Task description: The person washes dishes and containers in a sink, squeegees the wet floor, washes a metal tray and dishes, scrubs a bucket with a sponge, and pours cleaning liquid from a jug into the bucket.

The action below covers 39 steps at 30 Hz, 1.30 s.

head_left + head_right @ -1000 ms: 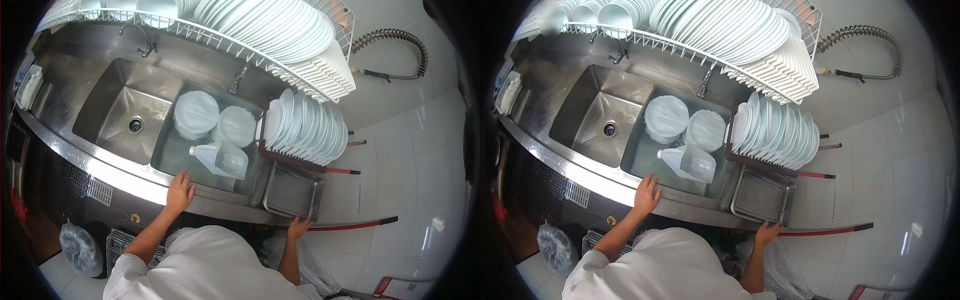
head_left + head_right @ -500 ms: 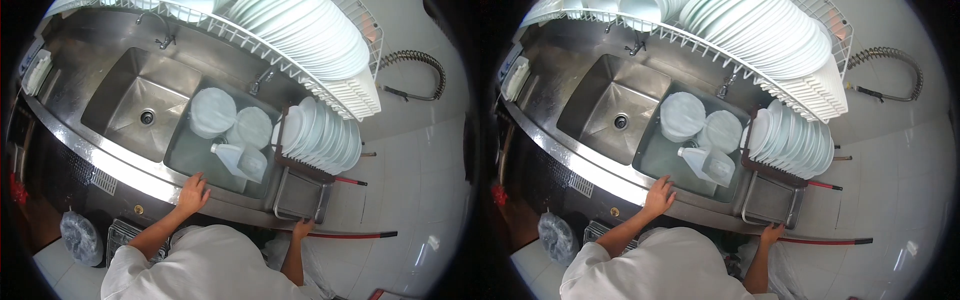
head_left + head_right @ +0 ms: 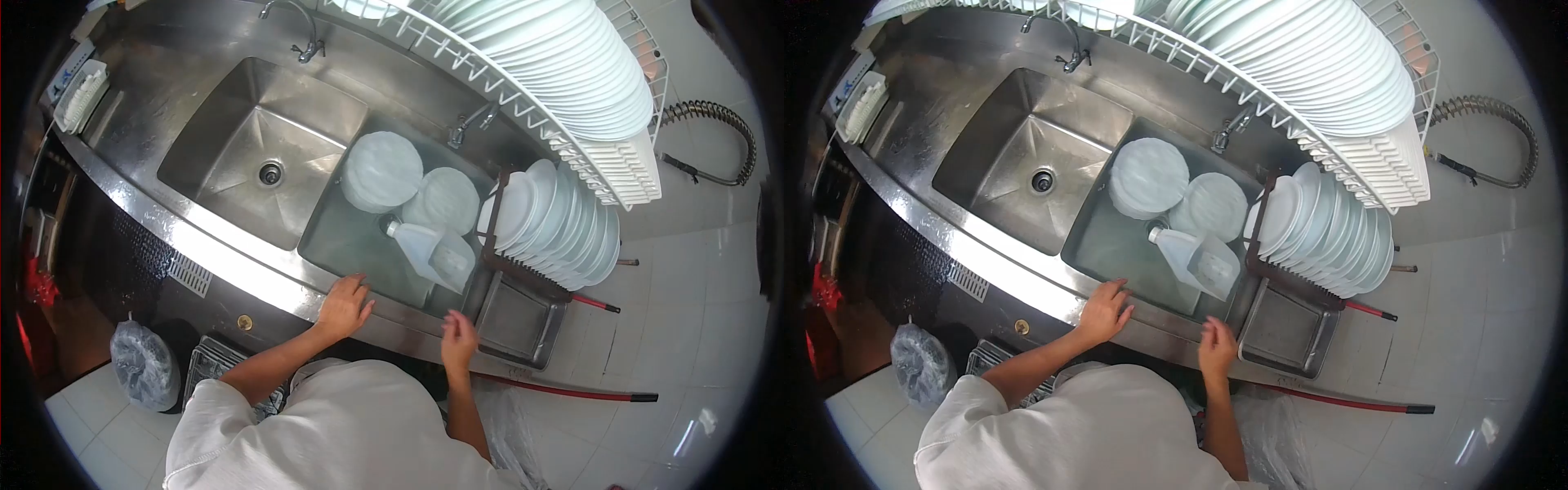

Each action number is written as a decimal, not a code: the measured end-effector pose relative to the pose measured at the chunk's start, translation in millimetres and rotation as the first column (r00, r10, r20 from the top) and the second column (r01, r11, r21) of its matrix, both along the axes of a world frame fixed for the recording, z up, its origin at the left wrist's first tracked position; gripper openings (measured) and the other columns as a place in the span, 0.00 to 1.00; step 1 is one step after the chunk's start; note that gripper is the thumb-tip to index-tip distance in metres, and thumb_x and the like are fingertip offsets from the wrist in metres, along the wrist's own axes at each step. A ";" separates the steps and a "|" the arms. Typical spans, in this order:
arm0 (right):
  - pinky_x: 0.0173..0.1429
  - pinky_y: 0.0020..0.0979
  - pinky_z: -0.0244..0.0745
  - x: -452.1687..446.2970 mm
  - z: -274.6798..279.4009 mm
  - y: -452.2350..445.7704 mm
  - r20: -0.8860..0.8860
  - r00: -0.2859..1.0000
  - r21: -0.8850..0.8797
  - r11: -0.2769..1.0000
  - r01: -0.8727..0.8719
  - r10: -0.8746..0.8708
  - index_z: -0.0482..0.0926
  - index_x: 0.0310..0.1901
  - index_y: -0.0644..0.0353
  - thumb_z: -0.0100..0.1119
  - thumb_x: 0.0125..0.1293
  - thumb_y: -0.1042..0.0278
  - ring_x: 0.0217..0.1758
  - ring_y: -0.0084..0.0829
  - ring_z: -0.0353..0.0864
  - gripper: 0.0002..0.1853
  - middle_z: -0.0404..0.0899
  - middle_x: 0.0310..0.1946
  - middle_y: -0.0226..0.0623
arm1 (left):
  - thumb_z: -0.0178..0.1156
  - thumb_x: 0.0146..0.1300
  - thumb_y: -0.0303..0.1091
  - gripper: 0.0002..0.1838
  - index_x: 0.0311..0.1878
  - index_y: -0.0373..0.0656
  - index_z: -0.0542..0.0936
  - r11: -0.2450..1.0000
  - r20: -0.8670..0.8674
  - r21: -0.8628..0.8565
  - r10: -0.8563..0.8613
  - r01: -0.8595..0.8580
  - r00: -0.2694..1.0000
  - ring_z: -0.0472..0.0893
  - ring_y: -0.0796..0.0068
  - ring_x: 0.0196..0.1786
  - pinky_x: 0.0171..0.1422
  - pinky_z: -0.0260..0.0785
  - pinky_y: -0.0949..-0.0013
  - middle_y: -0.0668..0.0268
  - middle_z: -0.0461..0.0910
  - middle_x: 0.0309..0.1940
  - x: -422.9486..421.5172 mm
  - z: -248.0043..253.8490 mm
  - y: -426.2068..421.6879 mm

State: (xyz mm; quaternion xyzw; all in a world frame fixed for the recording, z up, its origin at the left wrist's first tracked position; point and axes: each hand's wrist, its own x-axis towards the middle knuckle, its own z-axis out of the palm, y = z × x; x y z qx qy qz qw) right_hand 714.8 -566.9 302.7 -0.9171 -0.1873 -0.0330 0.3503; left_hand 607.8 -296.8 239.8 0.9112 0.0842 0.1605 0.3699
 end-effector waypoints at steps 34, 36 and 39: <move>0.42 0.47 0.82 52.7 12.4 81.3 -0.129 0.988 -0.161 0.981 -0.108 0.088 0.86 0.47 0.56 0.65 0.67 0.58 0.37 0.52 0.88 0.13 0.88 0.33 0.47 | 0.69 0.60 0.33 0.15 0.48 0.38 0.84 0.998 -0.005 0.056 0.002 -0.002 1.000 0.78 0.46 0.60 0.67 0.70 0.49 0.51 0.80 0.58 0.8 0.7 -9.7; 0.40 0.42 0.82 66.8 47.7 57.6 -0.093 0.995 -0.104 0.994 -0.030 0.020 0.87 0.42 0.57 0.66 0.68 0.60 0.34 0.45 0.89 0.10 0.88 0.31 0.44 | 0.68 0.60 0.32 0.15 0.48 0.37 0.84 0.997 -0.018 0.077 0.000 0.001 1.000 0.78 0.46 0.60 0.67 0.70 0.49 0.50 0.80 0.58 1.2 0.2 -11.2; 0.35 0.32 0.80 113.7 73.9 15.8 -0.120 0.992 0.327 0.942 0.077 -0.039 0.87 0.41 0.61 0.64 0.71 0.66 0.31 0.31 0.89 0.08 0.88 0.30 0.38 | 0.68 0.61 0.33 0.14 0.47 0.35 0.83 0.995 -0.019 0.099 0.004 -0.002 1.000 0.78 0.44 0.59 0.67 0.70 0.48 0.50 0.80 0.58 3.6 0.4 -14.4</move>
